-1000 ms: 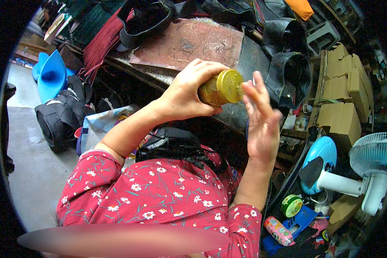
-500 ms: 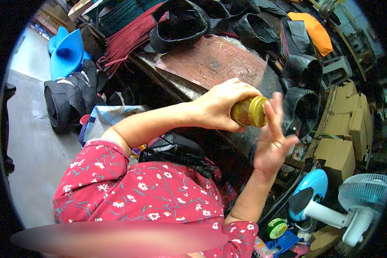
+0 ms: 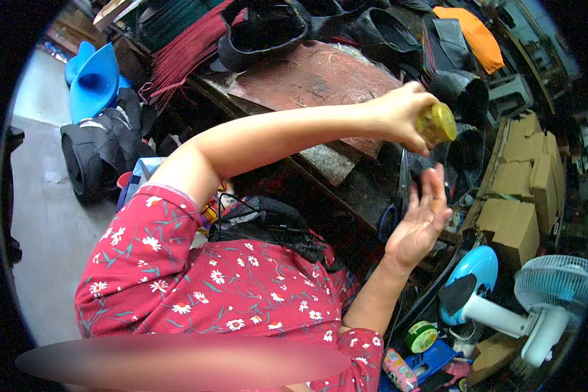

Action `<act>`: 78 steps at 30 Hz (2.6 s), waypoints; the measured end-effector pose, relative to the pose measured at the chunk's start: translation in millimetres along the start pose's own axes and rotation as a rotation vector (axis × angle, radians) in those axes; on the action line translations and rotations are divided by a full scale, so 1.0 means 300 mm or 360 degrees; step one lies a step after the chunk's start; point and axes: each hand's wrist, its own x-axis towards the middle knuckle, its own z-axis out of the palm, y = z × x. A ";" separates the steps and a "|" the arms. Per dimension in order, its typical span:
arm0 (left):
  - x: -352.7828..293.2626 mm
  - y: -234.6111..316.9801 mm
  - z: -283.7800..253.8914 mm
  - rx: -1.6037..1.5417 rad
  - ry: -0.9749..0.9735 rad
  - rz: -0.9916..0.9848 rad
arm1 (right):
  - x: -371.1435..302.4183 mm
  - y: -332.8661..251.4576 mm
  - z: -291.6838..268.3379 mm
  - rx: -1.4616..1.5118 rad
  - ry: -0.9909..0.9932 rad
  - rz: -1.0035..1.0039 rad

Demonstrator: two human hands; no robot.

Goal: The person applies a yellow substance to the interior of a black shoe upper using a small stick, then uses a hammer and punch to create holes along the edge of a black sole piece. The person handles the shoe upper, sole, punch, hammer, and a small container of yellow substance.

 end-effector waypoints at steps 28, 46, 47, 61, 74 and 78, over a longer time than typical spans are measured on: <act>-0.388 0.050 -0.501 0.1107 0.0675 0.0253 | 0.033 0.050 0.290 -0.1805 -0.0395 -0.0886; -0.602 -0.034 -0.499 0.1487 0.0509 -0.0796 | 0.292 0.181 0.199 -0.1337 -0.0376 0.0161; -0.605 -0.046 -0.495 0.1473 0.0491 -0.0820 | 0.284 0.189 0.203 -0.1484 -0.0428 -0.0013; -0.573 -0.069 -0.586 0.1418 0.0854 -0.0713 | 0.091 0.116 0.148 -0.0149 -0.0119 0.0665; -0.390 -0.175 -0.603 0.1422 0.0675 -0.0775 | 0.115 0.074 0.172 -0.0129 0.0070 0.0109; -0.403 -0.195 -0.587 0.1500 0.0669 -0.0678 | 0.110 -0.026 0.010 -0.0967 0.0223 -0.0182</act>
